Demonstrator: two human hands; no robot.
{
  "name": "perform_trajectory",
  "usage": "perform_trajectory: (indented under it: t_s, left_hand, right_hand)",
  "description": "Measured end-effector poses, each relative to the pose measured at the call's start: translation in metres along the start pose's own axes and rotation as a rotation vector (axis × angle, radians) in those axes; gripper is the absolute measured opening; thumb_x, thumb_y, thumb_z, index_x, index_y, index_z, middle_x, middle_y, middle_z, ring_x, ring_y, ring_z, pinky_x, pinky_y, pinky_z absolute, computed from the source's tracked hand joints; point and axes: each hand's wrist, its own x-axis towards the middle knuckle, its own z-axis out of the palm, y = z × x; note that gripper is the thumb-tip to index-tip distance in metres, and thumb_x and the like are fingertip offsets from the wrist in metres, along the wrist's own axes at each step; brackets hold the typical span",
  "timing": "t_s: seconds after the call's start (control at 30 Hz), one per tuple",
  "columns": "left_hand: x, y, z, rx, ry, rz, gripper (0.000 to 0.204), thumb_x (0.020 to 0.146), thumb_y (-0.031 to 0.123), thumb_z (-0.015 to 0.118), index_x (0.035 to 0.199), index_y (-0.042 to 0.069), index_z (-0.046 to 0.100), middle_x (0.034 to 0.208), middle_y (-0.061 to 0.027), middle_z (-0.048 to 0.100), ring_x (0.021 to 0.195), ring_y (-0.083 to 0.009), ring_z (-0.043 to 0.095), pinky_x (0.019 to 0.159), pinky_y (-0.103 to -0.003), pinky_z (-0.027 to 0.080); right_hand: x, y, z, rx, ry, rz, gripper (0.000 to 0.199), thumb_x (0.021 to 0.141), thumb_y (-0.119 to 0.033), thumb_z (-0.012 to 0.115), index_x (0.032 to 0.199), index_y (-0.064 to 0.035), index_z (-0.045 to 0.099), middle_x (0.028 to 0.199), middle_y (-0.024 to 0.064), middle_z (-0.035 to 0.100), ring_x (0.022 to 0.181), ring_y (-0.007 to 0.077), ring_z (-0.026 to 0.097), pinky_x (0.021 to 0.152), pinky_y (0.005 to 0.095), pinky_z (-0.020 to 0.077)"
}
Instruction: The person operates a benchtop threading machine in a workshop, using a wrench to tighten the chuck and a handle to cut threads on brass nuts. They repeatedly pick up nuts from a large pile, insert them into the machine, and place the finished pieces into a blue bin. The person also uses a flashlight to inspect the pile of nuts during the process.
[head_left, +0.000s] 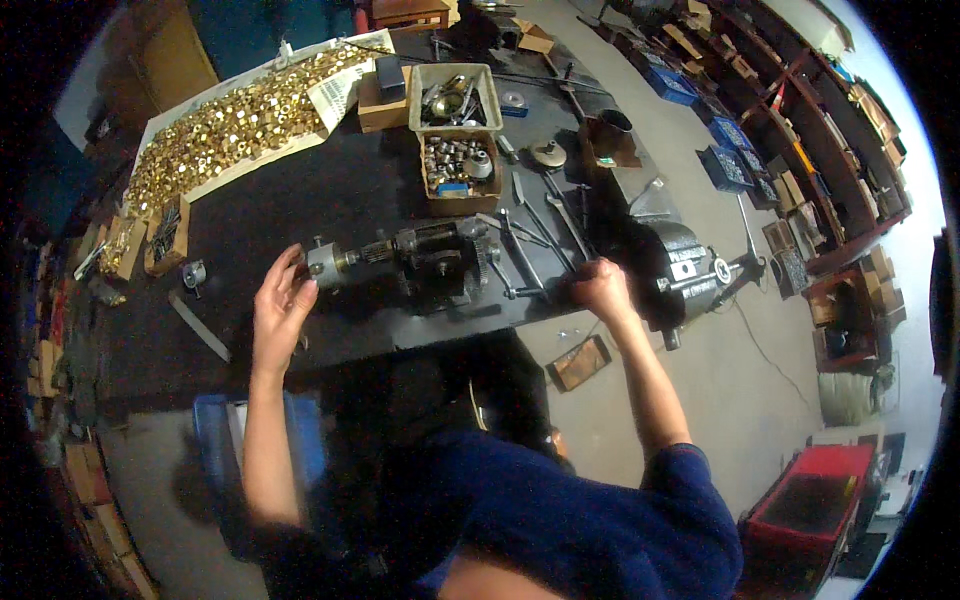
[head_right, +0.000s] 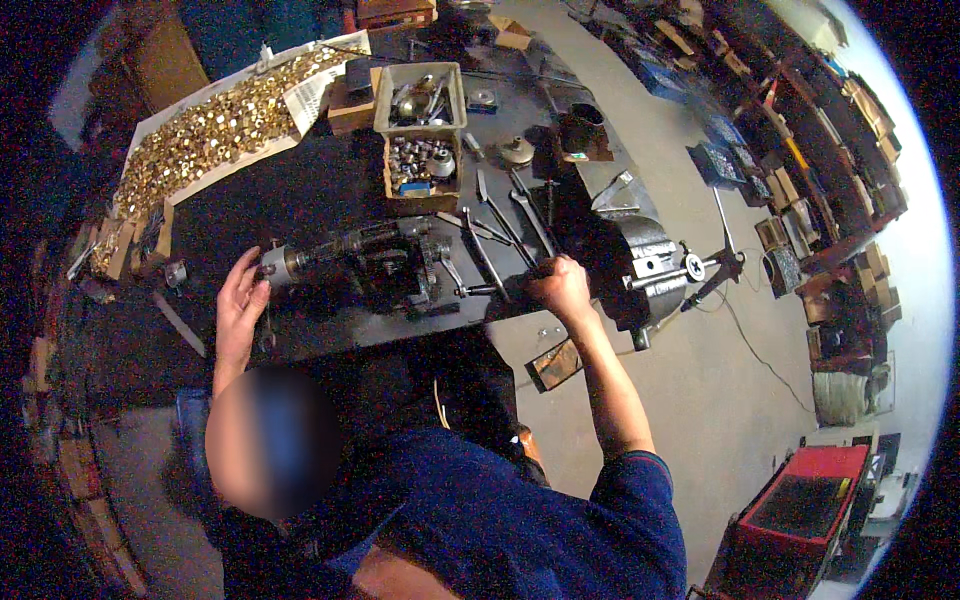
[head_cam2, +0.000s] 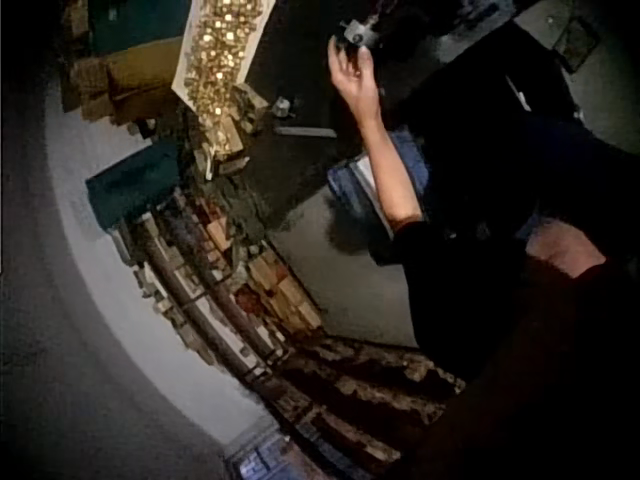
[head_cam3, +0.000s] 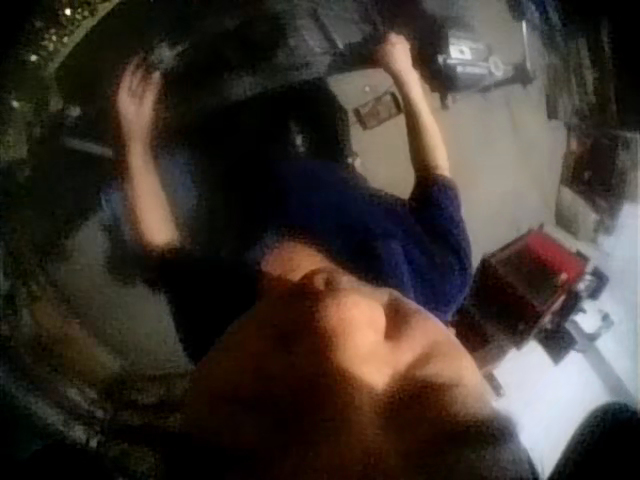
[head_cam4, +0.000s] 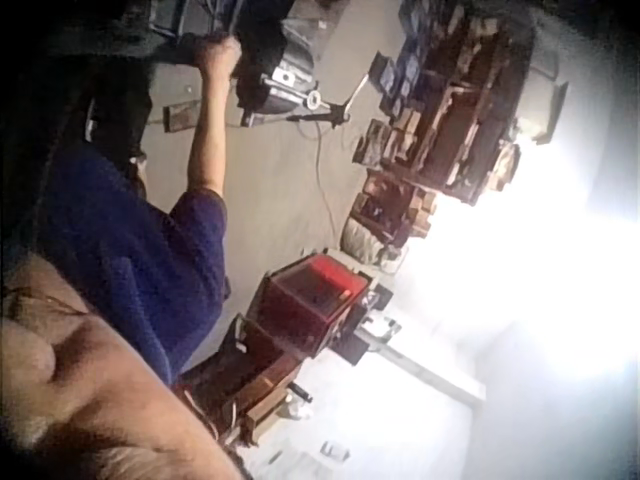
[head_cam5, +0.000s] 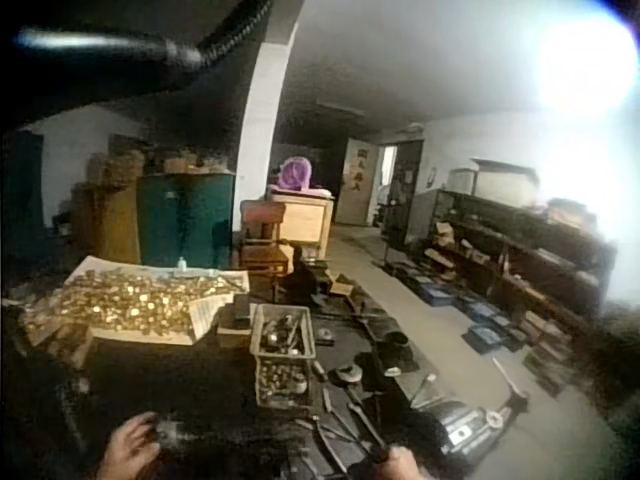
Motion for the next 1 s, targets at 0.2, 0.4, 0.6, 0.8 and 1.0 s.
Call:
perform_trajectory:
  t_s: [0.2, 0.4, 0.6, 0.8, 1.0]
  left_hand:
    - [0.008, 0.001, 0.014, 0.0, 0.004, -0.044, 0.056, 0.082, 0.025, 0.06, 0.124, -0.004, 0.037, 0.11, -0.0102, 0.05, 0.097, -0.0141, 0.048, 0.082, -0.025, 0.04]
    - [0.011, 0.002, 0.018, -0.033, 0.0, -0.05, 0.043, 0.082, 0.027, 0.06, 0.111, -0.003, 0.05, 0.099, -0.0046, 0.054, 0.09, -0.011, 0.05, 0.078, -0.024, 0.041]
    - [0.017, 0.003, 0.018, -0.125, -0.12, -0.055, 0.034, 0.082, 0.026, 0.059, 0.101, -0.002, 0.055, 0.089, -0.0043, 0.057, 0.081, -0.0116, 0.054, 0.072, -0.025, 0.045]
    - [0.002, -0.004, -0.003, -0.157, -0.129, -0.109, 0.031, 0.083, 0.016, 0.057, 0.107, -0.003, 0.053, 0.095, -0.0069, 0.058, 0.08, -0.0132, 0.056, 0.072, -0.027, 0.048]
    - [-0.023, -0.043, -0.054, 1.023, 0.008, -0.168, 0.033, 0.075, 0.024, 0.062, 0.098, 0.0, 0.057, 0.089, -0.0151, 0.06, 0.08, -0.0291, 0.059, 0.068, -0.039, 0.047]
  right_hand:
    - [0.01, 0.029, 0.02, -0.265, 0.091, -0.064, 0.019, 0.062, -0.019, 0.06, 0.07, -0.0017, 0.06, 0.076, 0.0179, 0.06, 0.074, 0.033, 0.058, 0.067, 0.0392, 0.0478]
    - [0.013, -0.003, 0.008, -0.346, -0.087, 0.069, 0.026, 0.064, -0.026, 0.06, 0.071, -0.0013, 0.061, 0.077, 0.0195, 0.06, 0.076, 0.0307, 0.06, 0.068, 0.0399, 0.0486]
    - [0.001, -0.006, 0.014, -0.356, -0.024, 0.077, 0.031, 0.06, -0.031, 0.067, 0.068, -0.0021, 0.062, 0.073, 0.0184, 0.06, 0.074, 0.0323, 0.061, 0.064, 0.0404, 0.0504]
    - [-0.003, -0.007, 0.012, -0.167, -0.052, 0.004, 0.03, 0.061, -0.03, 0.068, 0.071, -0.0026, 0.061, 0.077, 0.0179, 0.06, 0.075, 0.0331, 0.059, 0.066, 0.0408, 0.0495]
    - [-0.015, 0.007, 0.006, -0.278, 0.018, -0.169, 0.021, 0.064, -0.027, 0.066, 0.073, -0.0085, 0.062, 0.067, 0.0124, 0.06, 0.062, 0.0339, 0.058, 0.056, 0.0419, 0.0478]
